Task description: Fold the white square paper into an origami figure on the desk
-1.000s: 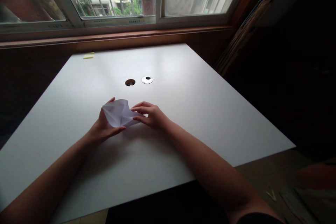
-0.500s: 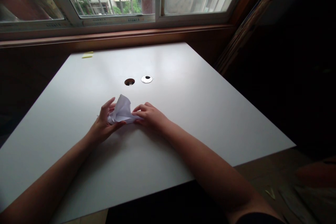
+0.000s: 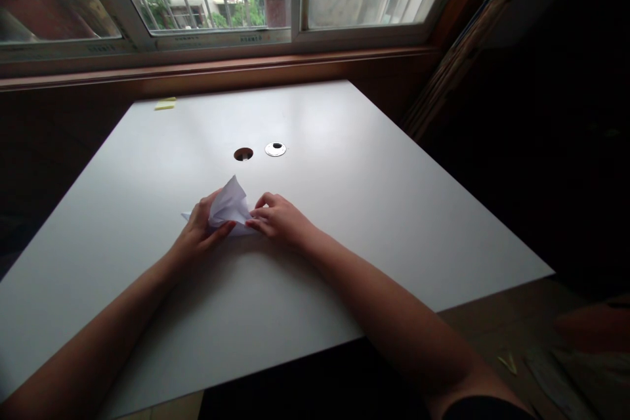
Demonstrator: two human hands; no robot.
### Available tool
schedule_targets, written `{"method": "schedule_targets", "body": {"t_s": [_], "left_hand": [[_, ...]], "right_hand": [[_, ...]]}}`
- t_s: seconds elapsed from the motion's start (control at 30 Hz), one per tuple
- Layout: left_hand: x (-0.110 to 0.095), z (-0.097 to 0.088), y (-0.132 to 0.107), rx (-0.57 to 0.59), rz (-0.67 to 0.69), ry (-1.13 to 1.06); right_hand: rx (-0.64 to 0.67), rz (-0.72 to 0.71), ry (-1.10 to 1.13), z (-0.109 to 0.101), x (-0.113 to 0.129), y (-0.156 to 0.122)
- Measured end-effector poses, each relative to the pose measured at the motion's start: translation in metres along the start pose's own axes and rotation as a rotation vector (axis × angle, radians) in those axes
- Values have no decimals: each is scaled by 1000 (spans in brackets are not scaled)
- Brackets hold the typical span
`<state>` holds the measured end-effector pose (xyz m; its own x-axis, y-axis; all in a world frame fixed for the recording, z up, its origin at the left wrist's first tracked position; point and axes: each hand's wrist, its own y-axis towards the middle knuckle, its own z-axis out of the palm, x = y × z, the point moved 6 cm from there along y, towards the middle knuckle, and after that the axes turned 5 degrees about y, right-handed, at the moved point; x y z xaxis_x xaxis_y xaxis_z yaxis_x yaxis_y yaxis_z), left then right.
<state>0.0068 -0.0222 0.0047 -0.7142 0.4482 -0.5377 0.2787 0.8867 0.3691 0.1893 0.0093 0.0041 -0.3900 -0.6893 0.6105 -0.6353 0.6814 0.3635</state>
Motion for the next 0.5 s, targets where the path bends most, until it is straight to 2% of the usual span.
{"method": "schedule_targets", "body": {"t_s": [0.13,0.27,0.5], "left_hand": [[2,4,-2,16,-10,80],[2,7,-3,45,3,94],[-1,11,-7,153,52,66]], "right_hand": [[-10,56,65,0,-3,0],[-33,49,76,2,-6,-1],[-66,70,83,4,-9,1]]}}
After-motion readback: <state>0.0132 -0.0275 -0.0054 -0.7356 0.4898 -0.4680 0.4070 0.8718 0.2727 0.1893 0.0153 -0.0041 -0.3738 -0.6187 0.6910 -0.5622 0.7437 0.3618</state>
